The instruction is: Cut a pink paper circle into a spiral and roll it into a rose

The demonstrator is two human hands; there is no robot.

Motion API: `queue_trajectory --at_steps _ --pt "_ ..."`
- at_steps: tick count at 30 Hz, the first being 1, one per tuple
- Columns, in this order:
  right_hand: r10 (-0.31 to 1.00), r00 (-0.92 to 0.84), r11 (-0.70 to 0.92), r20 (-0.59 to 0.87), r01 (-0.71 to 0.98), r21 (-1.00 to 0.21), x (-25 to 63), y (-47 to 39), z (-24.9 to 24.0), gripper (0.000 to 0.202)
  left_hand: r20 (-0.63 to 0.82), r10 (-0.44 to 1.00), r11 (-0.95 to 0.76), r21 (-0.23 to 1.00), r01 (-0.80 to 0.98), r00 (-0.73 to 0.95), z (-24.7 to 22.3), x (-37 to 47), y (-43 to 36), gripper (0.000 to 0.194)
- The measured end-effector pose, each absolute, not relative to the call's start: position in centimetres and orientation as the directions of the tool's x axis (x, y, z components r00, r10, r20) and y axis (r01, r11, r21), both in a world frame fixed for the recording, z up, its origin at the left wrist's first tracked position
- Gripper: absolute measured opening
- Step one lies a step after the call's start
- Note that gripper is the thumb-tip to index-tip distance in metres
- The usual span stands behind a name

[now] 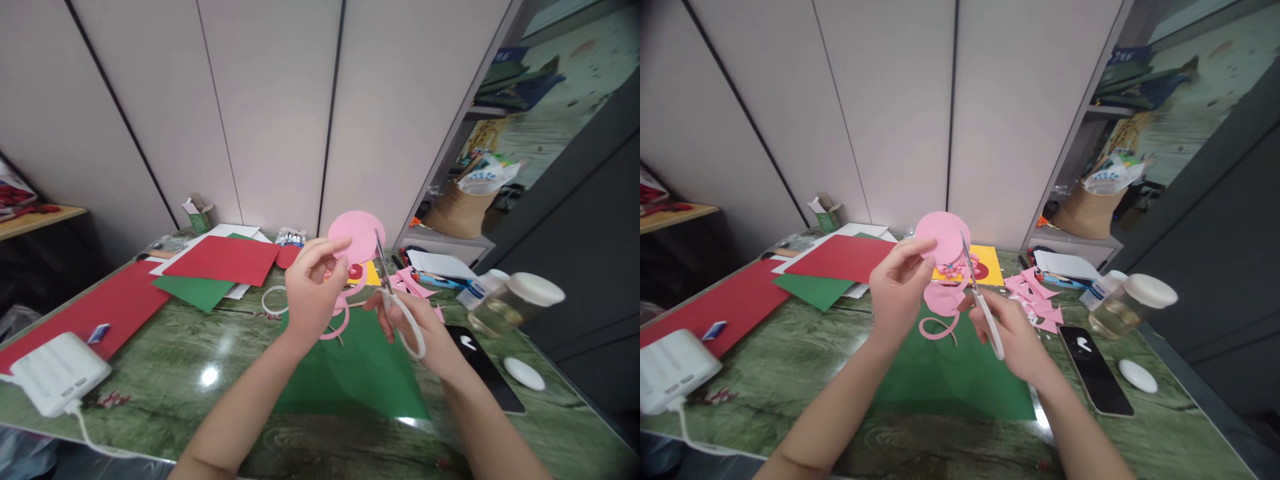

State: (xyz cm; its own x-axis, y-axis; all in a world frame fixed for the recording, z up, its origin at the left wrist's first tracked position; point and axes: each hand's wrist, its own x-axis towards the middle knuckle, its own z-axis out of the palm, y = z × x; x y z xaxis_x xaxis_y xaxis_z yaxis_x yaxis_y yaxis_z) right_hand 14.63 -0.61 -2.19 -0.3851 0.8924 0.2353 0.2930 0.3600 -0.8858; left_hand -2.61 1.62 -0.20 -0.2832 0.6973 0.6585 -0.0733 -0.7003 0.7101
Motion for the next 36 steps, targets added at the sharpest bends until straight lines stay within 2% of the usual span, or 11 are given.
queue_trajectory --at_steps 8,13,19,27,36 --pt "0.893 -0.389 0.357 0.226 0.308 -0.882 14.64 -0.45 -2.20 0.036 0.680 0.663 -0.736 0.669 -0.106 -0.314 -0.48 -2.73 2.10 0.025" --pt "0.895 -0.391 0.350 0.215 0.317 -0.881 14.59 -0.50 -2.18 0.036 0.660 0.678 -0.721 0.683 -0.117 -0.324 -0.42 -2.55 2.04 0.027" --pt "0.893 -0.382 0.358 0.237 0.285 -0.889 14.58 -0.60 -2.24 0.046 0.680 0.675 -0.723 0.688 -0.071 -0.286 -0.28 -2.55 1.61 0.027" --pt "0.887 -0.390 0.383 0.246 0.325 -0.865 14.68 -0.68 -2.10 0.054 0.684 0.684 -0.716 0.697 -0.052 -0.253 -0.18 -2.68 1.49 0.027" --pt "0.897 -0.382 0.348 0.221 0.305 -0.886 14.77 -0.66 -2.27 0.044 0.663 0.700 -0.700 0.710 -0.071 -0.265 -0.07 -2.71 1.48 0.025"
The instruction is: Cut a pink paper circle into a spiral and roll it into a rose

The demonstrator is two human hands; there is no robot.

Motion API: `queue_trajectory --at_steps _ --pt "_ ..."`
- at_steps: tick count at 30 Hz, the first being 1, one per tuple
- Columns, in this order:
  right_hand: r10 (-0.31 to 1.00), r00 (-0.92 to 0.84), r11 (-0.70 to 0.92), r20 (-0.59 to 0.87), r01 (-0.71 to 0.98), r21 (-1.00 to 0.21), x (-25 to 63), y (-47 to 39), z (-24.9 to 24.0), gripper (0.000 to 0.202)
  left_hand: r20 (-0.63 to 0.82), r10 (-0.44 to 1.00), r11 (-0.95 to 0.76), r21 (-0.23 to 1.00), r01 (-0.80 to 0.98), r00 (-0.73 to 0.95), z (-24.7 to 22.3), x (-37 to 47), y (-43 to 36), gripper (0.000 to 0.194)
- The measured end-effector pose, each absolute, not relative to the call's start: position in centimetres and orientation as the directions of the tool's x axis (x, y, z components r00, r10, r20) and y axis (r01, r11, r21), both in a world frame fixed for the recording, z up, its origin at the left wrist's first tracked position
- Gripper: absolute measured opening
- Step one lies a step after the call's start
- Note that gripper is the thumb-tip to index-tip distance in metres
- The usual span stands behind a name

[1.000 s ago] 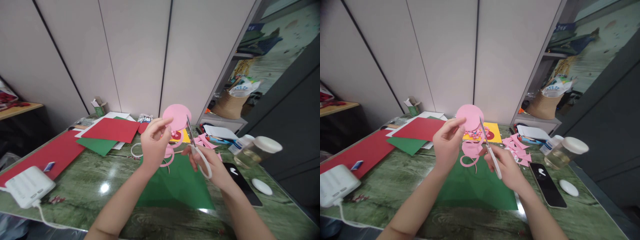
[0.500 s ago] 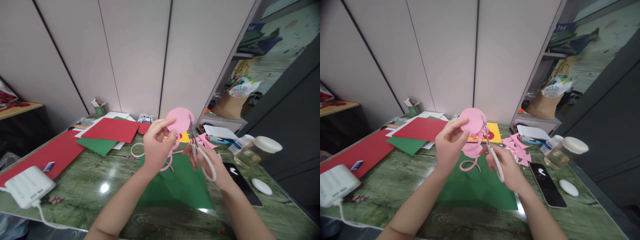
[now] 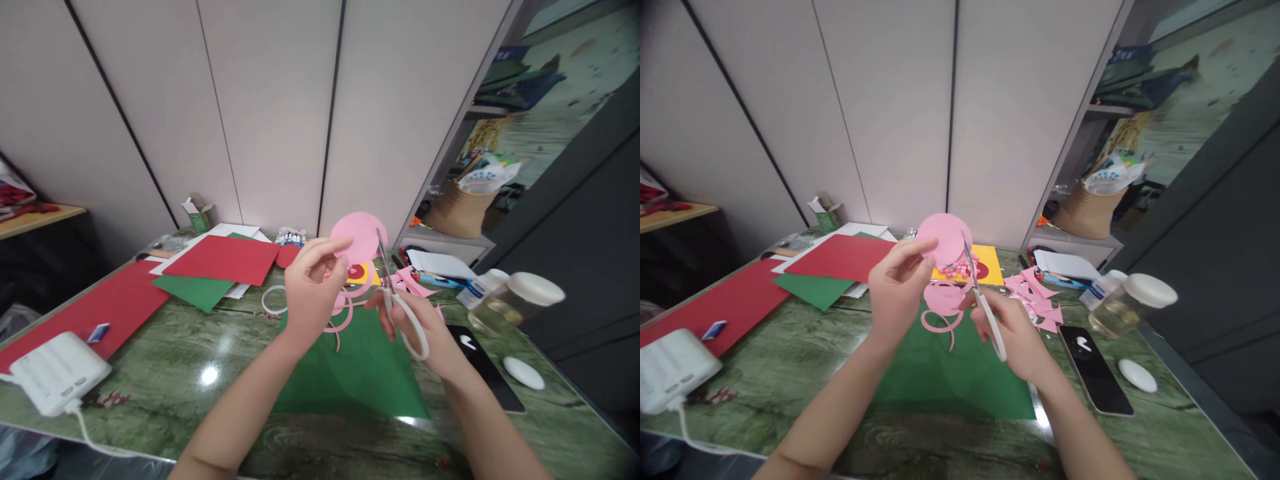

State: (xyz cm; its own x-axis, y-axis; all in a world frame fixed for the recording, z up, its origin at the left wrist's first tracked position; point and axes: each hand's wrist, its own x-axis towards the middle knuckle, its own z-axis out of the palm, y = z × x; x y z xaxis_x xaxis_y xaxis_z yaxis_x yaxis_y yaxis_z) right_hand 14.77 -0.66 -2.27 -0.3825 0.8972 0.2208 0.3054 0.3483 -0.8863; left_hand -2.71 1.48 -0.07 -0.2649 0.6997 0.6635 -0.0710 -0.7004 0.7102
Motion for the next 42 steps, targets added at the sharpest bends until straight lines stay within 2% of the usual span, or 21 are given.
queue_trajectory --at_steps 9,15,26,38,42 --pt "0.892 -0.394 0.363 0.222 0.329 -0.872 14.70 -0.51 -2.10 0.040 0.654 0.689 -0.707 0.702 -0.091 -0.312 -0.17 -2.69 1.71 0.024" --pt "0.895 -0.394 0.353 0.210 0.336 -0.873 14.58 -0.50 -2.01 0.036 0.649 0.693 -0.703 0.704 -0.097 -0.312 -0.36 -2.66 1.93 0.029" --pt "0.885 -0.404 0.377 0.233 0.328 -0.866 14.77 -0.61 -1.91 0.053 0.654 0.709 -0.696 0.708 -0.117 -0.262 -0.25 -2.79 1.67 0.029" --pt "0.879 -0.414 0.385 0.238 0.321 -0.865 14.64 -0.63 -1.96 0.048 0.668 0.699 -0.703 0.707 -0.076 -0.255 -0.21 -2.94 1.62 0.030" --pt "0.882 -0.412 0.377 0.230 0.323 -0.868 14.69 -0.61 -2.03 0.047 0.675 0.685 -0.712 0.701 -0.054 -0.274 -0.12 -2.87 1.58 0.025"
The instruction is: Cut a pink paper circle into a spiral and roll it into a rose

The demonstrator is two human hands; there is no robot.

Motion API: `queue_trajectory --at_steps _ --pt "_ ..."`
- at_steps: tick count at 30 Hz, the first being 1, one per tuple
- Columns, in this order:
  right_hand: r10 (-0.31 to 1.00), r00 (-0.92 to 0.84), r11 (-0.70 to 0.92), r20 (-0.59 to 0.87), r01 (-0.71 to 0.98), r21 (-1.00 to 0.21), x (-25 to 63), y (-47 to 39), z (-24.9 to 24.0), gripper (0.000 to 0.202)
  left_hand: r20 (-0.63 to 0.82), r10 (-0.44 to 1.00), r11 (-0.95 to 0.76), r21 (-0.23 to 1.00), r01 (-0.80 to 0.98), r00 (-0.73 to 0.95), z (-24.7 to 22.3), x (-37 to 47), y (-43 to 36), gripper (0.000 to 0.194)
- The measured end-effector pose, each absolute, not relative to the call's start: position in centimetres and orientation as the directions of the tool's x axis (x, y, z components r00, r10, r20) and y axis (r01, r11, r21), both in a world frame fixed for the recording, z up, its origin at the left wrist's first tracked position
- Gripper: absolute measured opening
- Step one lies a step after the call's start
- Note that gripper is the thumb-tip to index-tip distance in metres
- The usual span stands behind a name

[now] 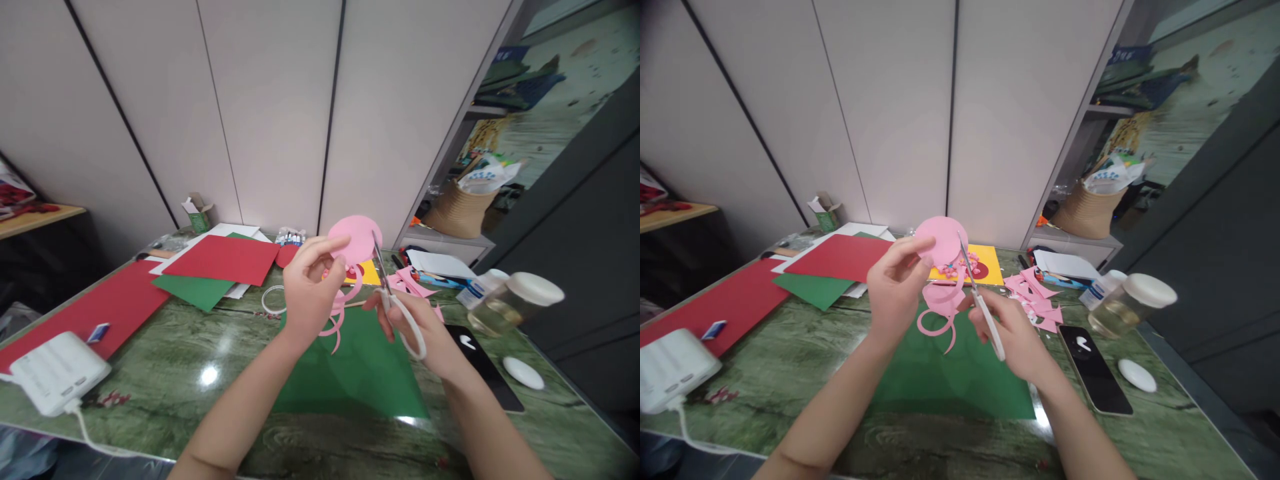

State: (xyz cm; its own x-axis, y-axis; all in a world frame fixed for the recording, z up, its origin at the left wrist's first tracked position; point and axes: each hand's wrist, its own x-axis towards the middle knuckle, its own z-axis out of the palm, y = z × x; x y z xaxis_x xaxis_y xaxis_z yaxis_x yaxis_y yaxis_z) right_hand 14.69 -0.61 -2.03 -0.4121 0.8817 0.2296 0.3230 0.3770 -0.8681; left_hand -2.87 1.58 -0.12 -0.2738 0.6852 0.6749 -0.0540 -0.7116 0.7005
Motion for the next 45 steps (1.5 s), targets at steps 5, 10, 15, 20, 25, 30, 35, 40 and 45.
queue_trajectory --at_steps 5,10,15,20,25,30,35,40,45 --pt "0.887 -0.406 0.367 0.219 0.334 -0.868 14.67 -0.60 -1.94 0.042 0.691 0.656 -0.737 0.674 -0.059 -0.303 -0.26 -2.76 1.79 0.022" --pt "0.899 -0.388 0.351 0.203 0.362 -0.863 14.56 -0.65 -1.76 0.035 0.672 0.667 -0.728 0.679 -0.090 -0.324 -0.41 -2.75 1.88 0.024" --pt "0.899 -0.389 0.348 0.200 0.359 -0.866 14.49 -0.56 -1.81 0.033 0.679 0.661 -0.739 0.663 -0.122 -0.319 -0.42 -2.66 2.04 0.028" --pt "0.889 -0.403 0.363 0.219 0.325 -0.873 14.57 -0.56 -1.89 0.041 0.693 0.657 -0.744 0.659 -0.111 -0.296 -0.44 -2.69 1.97 0.031" --pt "0.888 -0.398 0.367 0.231 0.311 -0.877 14.52 -0.66 -1.83 0.048 0.688 0.675 -0.728 0.679 -0.092 -0.268 -0.35 -2.67 1.64 0.031" --pt "0.884 -0.407 0.374 0.231 0.319 -0.871 14.63 -0.64 -1.89 0.046 0.689 0.674 -0.728 0.681 -0.080 -0.266 -0.31 -2.70 1.65 0.030" --pt "0.885 -0.407 0.370 0.225 0.325 -0.870 14.69 -0.67 -1.91 0.035 0.688 0.668 -0.732 0.677 -0.083 -0.283 -0.38 -2.73 1.81 0.027" --pt "0.889 -0.400 0.367 0.223 0.332 -0.869 14.55 -0.61 -1.87 0.024 0.694 0.655 -0.744 0.663 -0.090 -0.301 -0.53 -2.75 1.95 0.025" --pt "0.893 -0.397 0.361 0.211 0.354 -0.863 14.54 -0.51 -1.89 0.022 0.690 0.644 -0.750 0.655 -0.094 -0.329 -0.59 -2.74 2.10 0.025"
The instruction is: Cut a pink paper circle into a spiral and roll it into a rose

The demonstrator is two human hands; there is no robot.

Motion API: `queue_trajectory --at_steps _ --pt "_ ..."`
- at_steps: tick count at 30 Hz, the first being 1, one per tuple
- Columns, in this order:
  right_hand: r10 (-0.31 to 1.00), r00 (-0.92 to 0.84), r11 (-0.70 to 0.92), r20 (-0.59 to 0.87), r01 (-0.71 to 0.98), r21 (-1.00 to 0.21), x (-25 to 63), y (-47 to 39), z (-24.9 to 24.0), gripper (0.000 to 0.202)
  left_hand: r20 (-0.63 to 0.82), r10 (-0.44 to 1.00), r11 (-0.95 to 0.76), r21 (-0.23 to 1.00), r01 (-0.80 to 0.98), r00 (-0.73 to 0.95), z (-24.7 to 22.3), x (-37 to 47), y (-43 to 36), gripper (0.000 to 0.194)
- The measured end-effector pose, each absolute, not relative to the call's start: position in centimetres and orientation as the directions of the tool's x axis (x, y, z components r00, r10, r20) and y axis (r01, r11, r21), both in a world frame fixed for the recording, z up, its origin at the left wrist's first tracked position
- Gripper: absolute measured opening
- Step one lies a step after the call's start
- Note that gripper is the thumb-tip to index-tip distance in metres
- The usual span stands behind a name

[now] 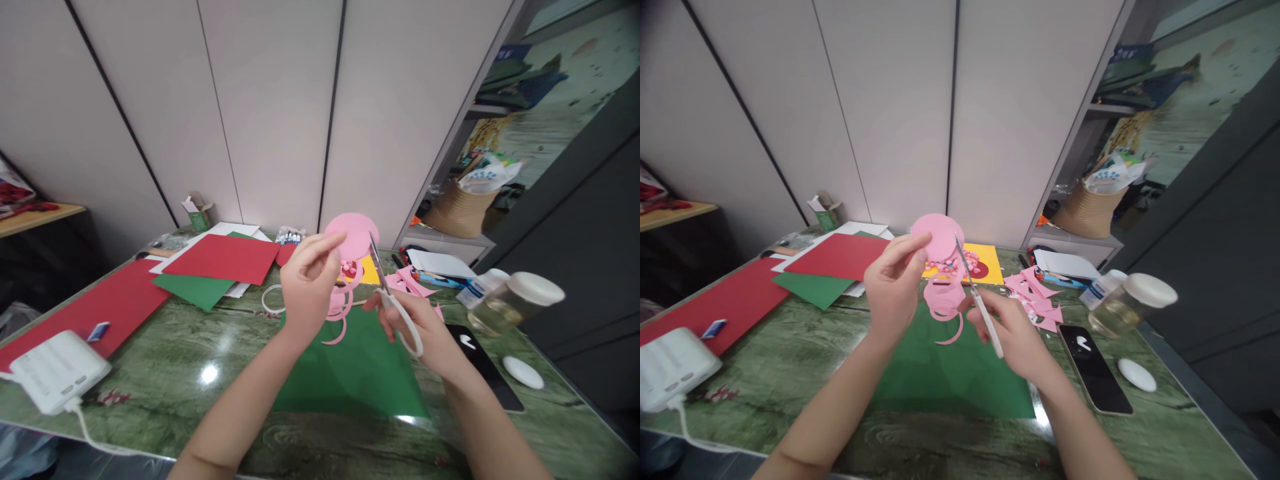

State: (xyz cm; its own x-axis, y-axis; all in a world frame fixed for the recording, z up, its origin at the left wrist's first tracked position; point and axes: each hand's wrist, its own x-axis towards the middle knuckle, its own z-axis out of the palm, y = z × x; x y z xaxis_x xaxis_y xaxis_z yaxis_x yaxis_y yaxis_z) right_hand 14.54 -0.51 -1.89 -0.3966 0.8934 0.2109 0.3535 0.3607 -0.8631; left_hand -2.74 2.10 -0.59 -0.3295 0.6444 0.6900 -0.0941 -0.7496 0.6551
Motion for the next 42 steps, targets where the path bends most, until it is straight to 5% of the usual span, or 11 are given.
queue_trajectory --at_steps 25,42 --pt "0.880 -0.414 0.385 0.231 0.340 -0.858 14.61 -0.60 -1.85 0.047 0.658 0.705 -0.698 0.710 -0.097 -0.264 -0.31 -2.57 1.69 0.030" --pt "0.893 -0.409 0.345 0.187 0.355 -0.869 14.51 -0.48 -1.81 0.038 0.672 0.668 -0.730 0.675 -0.106 -0.320 -0.73 -2.70 2.28 0.028"
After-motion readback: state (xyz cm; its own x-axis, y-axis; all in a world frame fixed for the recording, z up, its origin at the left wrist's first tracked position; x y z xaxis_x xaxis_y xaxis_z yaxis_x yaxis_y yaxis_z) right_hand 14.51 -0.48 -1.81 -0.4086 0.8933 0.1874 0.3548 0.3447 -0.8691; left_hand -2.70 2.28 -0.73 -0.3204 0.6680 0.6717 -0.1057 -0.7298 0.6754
